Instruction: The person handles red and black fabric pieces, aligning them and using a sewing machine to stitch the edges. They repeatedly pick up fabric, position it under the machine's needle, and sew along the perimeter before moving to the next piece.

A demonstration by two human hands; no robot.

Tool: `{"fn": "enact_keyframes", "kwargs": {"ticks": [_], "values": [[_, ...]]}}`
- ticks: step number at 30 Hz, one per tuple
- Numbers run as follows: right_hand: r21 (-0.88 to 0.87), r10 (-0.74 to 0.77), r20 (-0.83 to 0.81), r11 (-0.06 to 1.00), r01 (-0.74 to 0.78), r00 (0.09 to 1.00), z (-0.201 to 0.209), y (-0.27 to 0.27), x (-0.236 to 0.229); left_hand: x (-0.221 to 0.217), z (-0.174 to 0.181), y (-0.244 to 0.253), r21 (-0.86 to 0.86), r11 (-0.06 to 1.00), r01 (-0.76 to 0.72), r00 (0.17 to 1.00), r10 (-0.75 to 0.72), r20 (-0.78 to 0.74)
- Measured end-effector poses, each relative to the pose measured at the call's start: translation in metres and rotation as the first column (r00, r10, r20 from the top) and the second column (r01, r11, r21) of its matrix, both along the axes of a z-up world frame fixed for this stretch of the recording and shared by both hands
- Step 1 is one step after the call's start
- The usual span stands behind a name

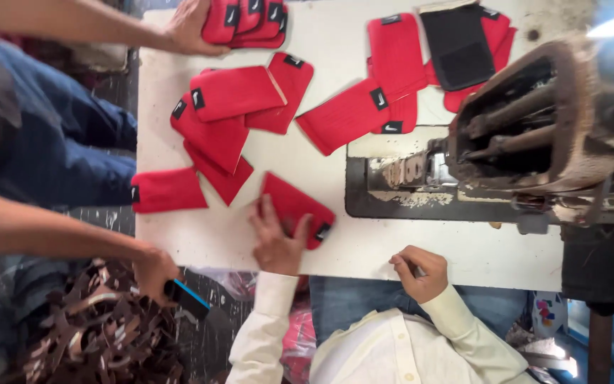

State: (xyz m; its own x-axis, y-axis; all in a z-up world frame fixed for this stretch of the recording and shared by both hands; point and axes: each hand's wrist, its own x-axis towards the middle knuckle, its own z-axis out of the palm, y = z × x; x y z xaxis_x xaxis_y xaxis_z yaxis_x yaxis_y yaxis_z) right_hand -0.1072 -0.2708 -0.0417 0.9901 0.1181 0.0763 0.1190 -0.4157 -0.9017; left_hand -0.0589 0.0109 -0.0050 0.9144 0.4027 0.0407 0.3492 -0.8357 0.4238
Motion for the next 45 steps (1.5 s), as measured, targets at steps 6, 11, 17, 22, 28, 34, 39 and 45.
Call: {"fn": "enact_keyframes", "kwargs": {"ticks": [6, 11, 17, 22, 28, 34, 39, 45], "values": [[0.007, -0.005, -0.035, 1.000, 0.005, 0.999, 0.001, 0.001, -0.001, -0.009, 0.027, -0.034, -0.183, 0.980, 0.082, 0.997, -0.078, 0.028], [0.019, 0.000, -0.032, 1.000, 0.000, 1.000, 0.003, 0.001, -0.001, -0.007, 0.021, -0.042, -0.301, 0.942, 0.148, 0.988, -0.151, 0.014], [0.118, -0.085, -0.090, 0.988, 0.096, 0.992, 0.040, 0.013, 0.015, -0.012, 0.004, -0.052, -0.543, 0.821, 0.175, 0.977, -0.211, -0.005], [0.020, 0.029, -0.300, 1.000, -0.024, 0.953, 0.027, 0.003, 0.021, -0.009, 0.052, -0.060, -0.705, 0.630, 0.326, 0.934, -0.329, 0.137], [0.439, 0.161, -0.298, 0.899, -0.015, 0.941, 0.049, 0.007, 0.039, -0.003, 0.081, -0.064, -0.742, 0.658, 0.125, 0.992, -0.073, 0.102], [0.488, 0.149, -0.288, 0.873, 0.011, 0.946, 0.073, 0.005, 0.049, -0.009, 0.051, -0.066, -0.992, 0.075, 0.102, 0.994, 0.025, 0.104], [0.622, 0.068, -0.386, 0.756, 0.205, 0.920, 0.093, -0.003, 0.052, -0.018, 0.044, -0.070, -0.988, 0.131, 0.079, 0.997, 0.005, 0.080], [0.715, -0.004, -0.492, 0.568, 0.407, 0.870, 0.087, -0.012, 0.058, -0.021, 0.058, -0.062, -0.989, 0.043, 0.144, 0.974, -0.180, 0.134]]}}
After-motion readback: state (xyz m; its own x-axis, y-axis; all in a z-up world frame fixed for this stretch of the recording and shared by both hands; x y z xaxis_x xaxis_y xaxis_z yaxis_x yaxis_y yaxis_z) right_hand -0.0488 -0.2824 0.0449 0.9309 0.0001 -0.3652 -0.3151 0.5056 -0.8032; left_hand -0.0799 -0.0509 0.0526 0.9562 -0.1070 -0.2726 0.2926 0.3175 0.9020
